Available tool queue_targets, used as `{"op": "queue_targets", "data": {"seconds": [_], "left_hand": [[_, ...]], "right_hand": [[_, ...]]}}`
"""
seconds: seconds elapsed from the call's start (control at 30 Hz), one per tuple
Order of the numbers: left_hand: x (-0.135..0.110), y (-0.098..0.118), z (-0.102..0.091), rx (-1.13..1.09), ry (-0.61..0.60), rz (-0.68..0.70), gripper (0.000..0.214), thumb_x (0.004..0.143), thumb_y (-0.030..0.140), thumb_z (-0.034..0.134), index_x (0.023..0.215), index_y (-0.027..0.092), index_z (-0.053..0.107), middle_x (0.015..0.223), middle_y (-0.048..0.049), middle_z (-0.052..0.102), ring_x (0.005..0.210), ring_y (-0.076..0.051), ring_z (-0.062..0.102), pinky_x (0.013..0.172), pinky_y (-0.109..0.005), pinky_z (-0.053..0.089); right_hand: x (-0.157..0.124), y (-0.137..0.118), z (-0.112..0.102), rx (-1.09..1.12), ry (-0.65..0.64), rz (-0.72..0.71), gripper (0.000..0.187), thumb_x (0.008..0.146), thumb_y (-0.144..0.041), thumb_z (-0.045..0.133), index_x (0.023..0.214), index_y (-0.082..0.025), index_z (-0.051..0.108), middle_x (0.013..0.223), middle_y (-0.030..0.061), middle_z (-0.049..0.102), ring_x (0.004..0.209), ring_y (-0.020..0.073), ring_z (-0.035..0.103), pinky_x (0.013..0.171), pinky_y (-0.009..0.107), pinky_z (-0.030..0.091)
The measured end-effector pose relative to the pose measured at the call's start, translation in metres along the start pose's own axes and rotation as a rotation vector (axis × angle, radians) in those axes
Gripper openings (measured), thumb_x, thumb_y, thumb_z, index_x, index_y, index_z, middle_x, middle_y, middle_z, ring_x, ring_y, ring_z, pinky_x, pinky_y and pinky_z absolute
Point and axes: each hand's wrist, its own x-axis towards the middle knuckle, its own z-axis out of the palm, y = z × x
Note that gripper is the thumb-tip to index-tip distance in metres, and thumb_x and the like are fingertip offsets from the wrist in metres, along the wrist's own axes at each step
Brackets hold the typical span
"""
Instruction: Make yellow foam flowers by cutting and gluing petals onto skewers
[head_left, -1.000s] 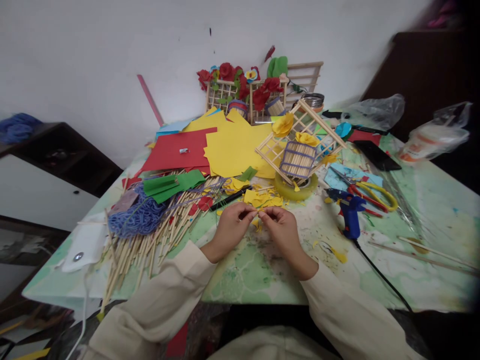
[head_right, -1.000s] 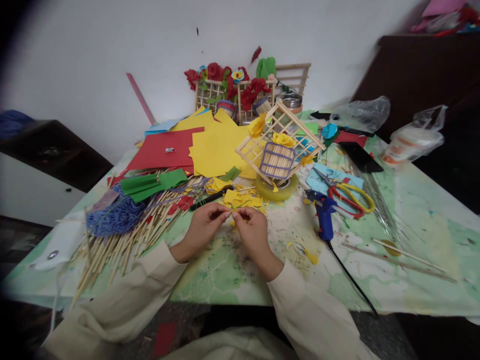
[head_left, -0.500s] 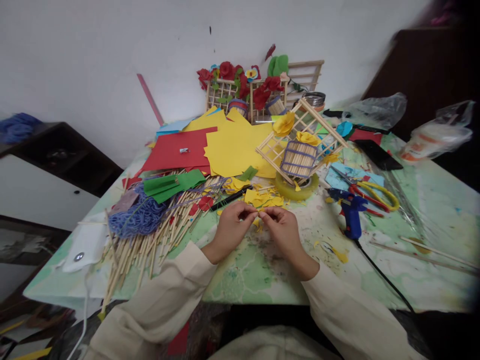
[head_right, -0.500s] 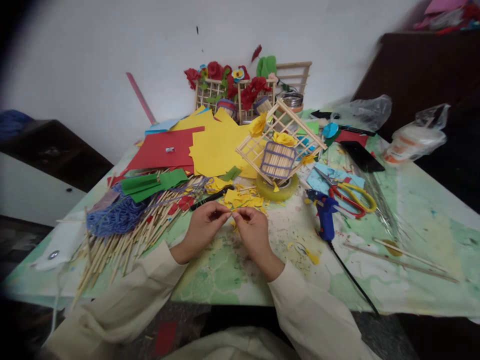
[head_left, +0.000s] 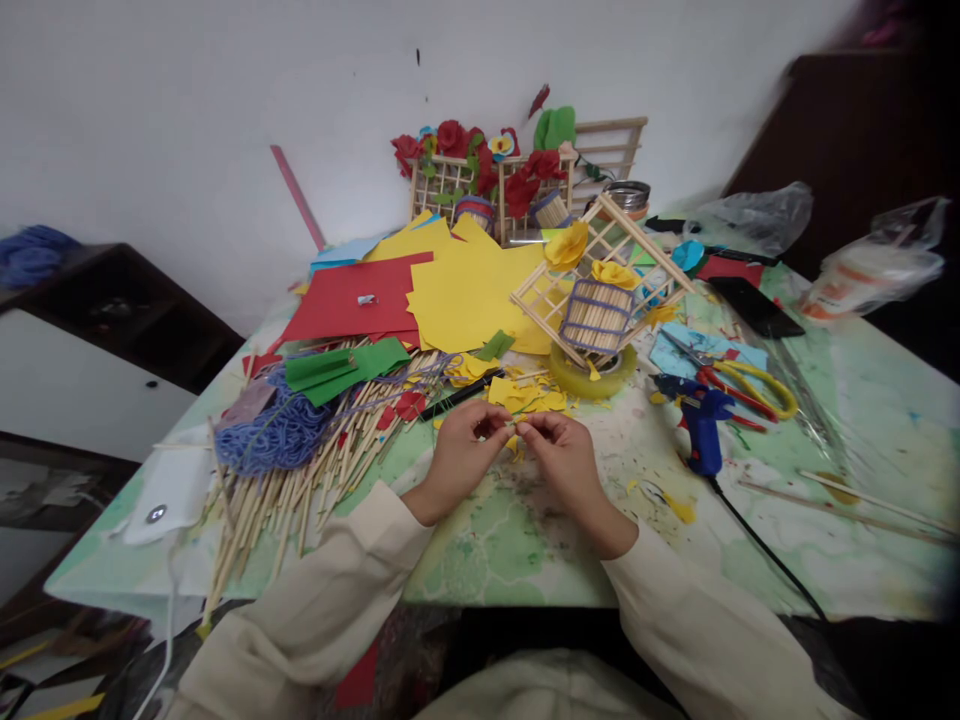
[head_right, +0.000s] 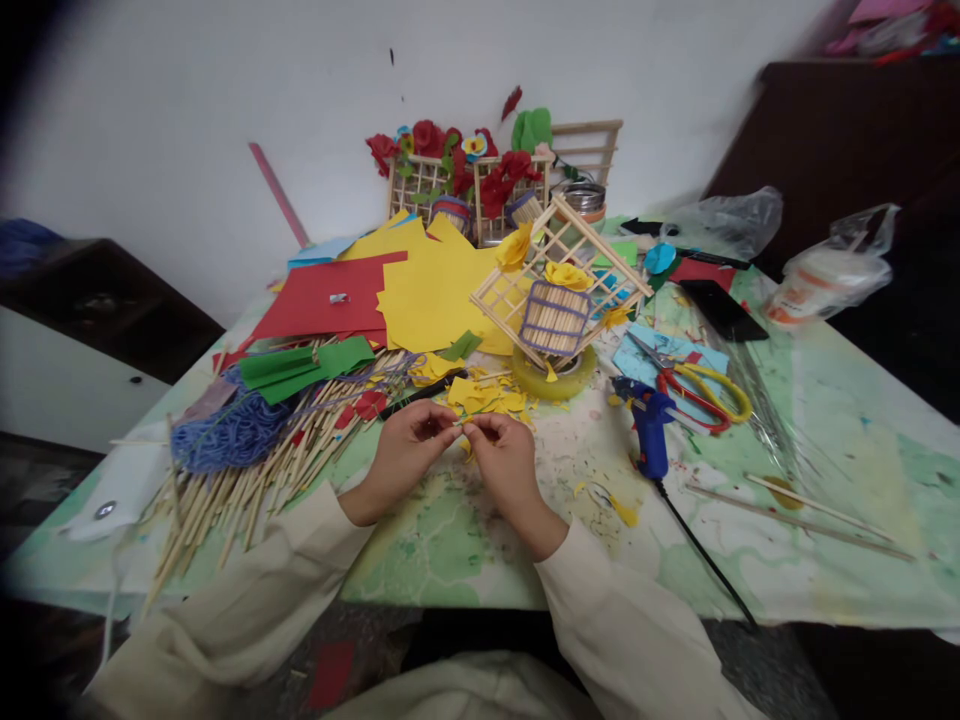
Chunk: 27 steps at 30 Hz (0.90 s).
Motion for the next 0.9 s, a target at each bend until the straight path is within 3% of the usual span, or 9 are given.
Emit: {"op": "queue_targets", "data": {"seconds": [0.13, 0.4, 0.57, 0.67, 0.77, 0.9], "left_hand": [[0.000, -0.002, -0.001, 0.022, -0.012, 0.044, 0.015, 0.075, 0.023, 0.065, 0.086, 0.015, 0.071, 0.069, -0.0026, 0.060, 0.064, -0.012, 0.054, 0.060, -0.024, 0.042], [0.001, -0.003, 0.001, -0.038, -0.004, 0.029, 0.009, 0.074, 0.022, 0.065, 0.077, 0.016, 0.073, 0.068, -0.0029, 0.061, 0.067, -0.013, 0.055, 0.062, -0.024, 0.043], [0.006, -0.009, 0.000, -0.254, 0.045, -0.168, 0.011, 0.066, 0.022, 0.071, 0.074, 0.015, 0.072, 0.075, -0.0033, 0.063, 0.071, -0.013, 0.057, 0.066, -0.025, 0.043], [0.010, -0.011, -0.003, -0.453, 0.089, -0.336, 0.021, 0.059, 0.026, 0.076, 0.076, 0.014, 0.071, 0.067, -0.0004, 0.061, 0.058, -0.008, 0.051, 0.057, -0.022, 0.039], [0.014, -0.005, -0.004, -0.649, 0.086, -0.477, 0.030, 0.052, 0.027, 0.081, 0.076, 0.012, 0.069, 0.060, 0.0019, 0.057, 0.049, -0.005, 0.046, 0.052, -0.021, 0.035], [0.016, 0.008, 0.007, -0.852, 0.069, -0.561, 0.035, 0.043, 0.022, 0.084, 0.070, 0.010, 0.066, 0.060, 0.0014, 0.057, 0.048, -0.004, 0.046, 0.051, -0.020, 0.035]], "right_hand": [[0.000, 0.000, 0.000, -0.007, -0.013, 0.002, 0.016, 0.067, -0.032, 0.061, 0.069, -0.017, 0.067, 0.068, 0.0045, 0.067, 0.063, 0.0162, 0.058, 0.063, 0.029, 0.045], [0.000, 0.000, 0.001, 0.014, -0.014, -0.001, 0.016, 0.066, -0.032, 0.063, 0.068, -0.017, 0.068, 0.067, 0.0040, 0.069, 0.062, 0.0163, 0.059, 0.062, 0.029, 0.046], [0.000, -0.002, -0.001, 0.047, 0.011, 0.002, 0.019, 0.066, -0.035, 0.064, 0.068, -0.017, 0.066, 0.068, 0.0039, 0.067, 0.063, 0.0159, 0.058, 0.063, 0.029, 0.045], [0.000, -0.006, -0.003, 0.057, 0.026, -0.016, 0.022, 0.068, -0.038, 0.063, 0.065, -0.017, 0.062, 0.062, 0.0015, 0.062, 0.058, 0.0140, 0.053, 0.059, 0.027, 0.043], [-0.001, -0.009, -0.005, 0.058, 0.038, -0.060, 0.024, 0.069, -0.039, 0.062, 0.062, -0.017, 0.058, 0.058, -0.0008, 0.057, 0.056, 0.0126, 0.050, 0.057, 0.026, 0.041], [0.002, -0.009, -0.005, 0.048, 0.089, -0.137, 0.021, 0.070, -0.037, 0.061, 0.065, -0.017, 0.060, 0.062, -0.0001, 0.060, 0.059, 0.0137, 0.052, 0.061, 0.028, 0.043]]}}
